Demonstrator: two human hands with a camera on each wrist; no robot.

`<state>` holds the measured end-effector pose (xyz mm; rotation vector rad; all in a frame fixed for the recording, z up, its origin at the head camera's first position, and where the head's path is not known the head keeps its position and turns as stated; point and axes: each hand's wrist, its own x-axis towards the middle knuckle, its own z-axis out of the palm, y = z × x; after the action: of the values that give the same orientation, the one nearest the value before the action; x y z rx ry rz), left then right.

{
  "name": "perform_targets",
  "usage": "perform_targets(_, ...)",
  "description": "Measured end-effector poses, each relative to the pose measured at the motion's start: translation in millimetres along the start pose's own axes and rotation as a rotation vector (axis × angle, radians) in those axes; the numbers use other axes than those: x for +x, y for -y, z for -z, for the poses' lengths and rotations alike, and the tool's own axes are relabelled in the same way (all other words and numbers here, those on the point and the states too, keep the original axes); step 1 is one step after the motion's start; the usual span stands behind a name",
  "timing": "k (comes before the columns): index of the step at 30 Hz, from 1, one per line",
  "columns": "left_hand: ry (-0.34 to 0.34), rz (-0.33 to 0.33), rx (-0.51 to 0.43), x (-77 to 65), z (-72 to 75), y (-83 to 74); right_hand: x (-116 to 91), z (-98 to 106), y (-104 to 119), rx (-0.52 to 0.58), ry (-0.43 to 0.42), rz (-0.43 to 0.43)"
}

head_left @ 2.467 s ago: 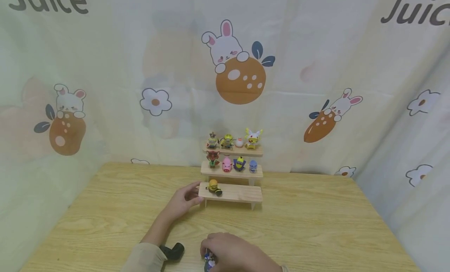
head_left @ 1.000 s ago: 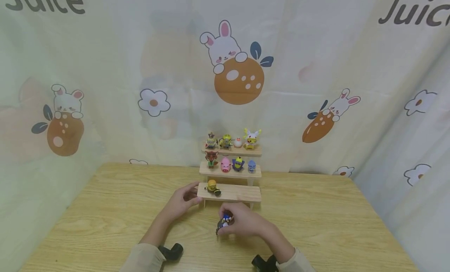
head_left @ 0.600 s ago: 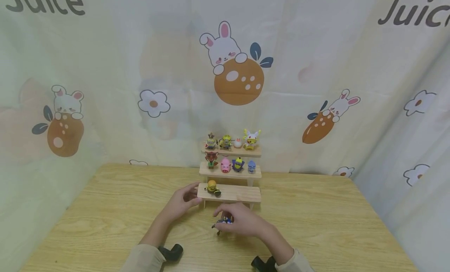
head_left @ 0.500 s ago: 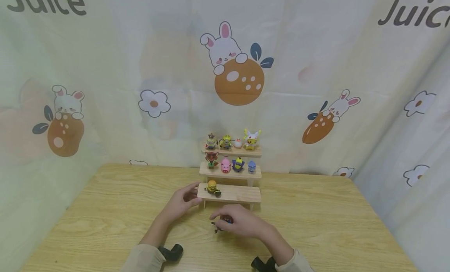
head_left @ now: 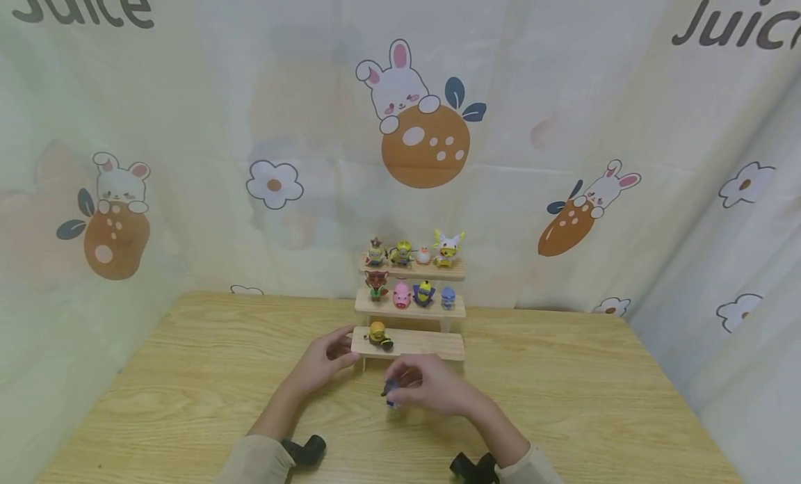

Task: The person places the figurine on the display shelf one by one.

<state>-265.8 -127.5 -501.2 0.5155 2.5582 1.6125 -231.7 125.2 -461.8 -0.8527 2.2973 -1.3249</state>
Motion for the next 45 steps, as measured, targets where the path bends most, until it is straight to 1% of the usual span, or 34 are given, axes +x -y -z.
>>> perform_targets(1, 0.004, 0.0, -0.002, -0.7, 0.6, -2.6, 0, 1, 1, 0.003, -0.024, -0.001)
perform_targets(3, 0.002, 0.005, -0.001, 0.4, 0.1, 0.1, -1, 4, 2, -0.02, -0.085, 0.0)
perform_targets(6, -0.009, 0.008, -0.002, 4.5, -2.5, 12.7, -1, 7, 3, -0.087, -0.192, -0.026)
perform_targets(8, -0.013, 0.01, -0.008, 7.7, -4.2, 22.3, 0, 9, 4, -0.123, -0.27, -0.061)
perform_targets(10, -0.012, 0.009, -0.014, 9.0, -4.5, 27.0, 1, 11, 3, -0.148, -0.36, -0.097)
perform_targets(12, -0.015, 0.006, -0.022, 9.6, -4.3, 29.2, 2, 12, 3, -0.157, -0.452, -0.138)
perform_targets(14, -0.019, 0.004, -0.027, 9.6, -4.1, 29.6, 4, 14, 2, -0.154, -0.534, -0.16)
perform_targets(16, -0.023, 0.004, -0.028, 9.6, -3.7, 29.2, 7, 15, 2, -0.151, -0.6, -0.165)
perform_targets(18, -0.023, 0.006, -0.029, 9.6, -3.5, 28.5, 9, 15, 2, -0.155, -0.646, -0.153)
perform_targets(23, -0.015, 0.006, -0.022, 8.6, -3.3, 23.4, 14, 14, 1, -0.236, -0.703, -0.121)
perform_targets(26, -0.002, -0.002, -0.022, 4.2, -0.9, 10.9, 17, 12, 0, -0.308, -0.717, -0.109)
perform_targets(31, 0.02, -0.002, -0.017, -3.9, 4.4, -9.5, 21, 10, -2, -0.355, -0.737, -0.11)
perform_targets(35, 0.018, -0.006, -0.015, -5.2, 5.4, -11.9, 24, 9, -3, -0.343, -0.75, -0.127)
perform_targets(38, 0.015, -0.009, -0.024, -3.9, 5.4, -9.6, 25, 8, -4, -0.347, -0.754, -0.135)
perform_targets(39, 0.011, -0.014, -0.029, -1.9, 4.4, -3.9, 26, 8, -4, -0.349, -0.754, -0.139)
perform_targets(45, 0.02, -0.002, -0.029, -2.4, 4.6, -4.3, 29, 7, -5, -0.369, -0.75, -0.138)
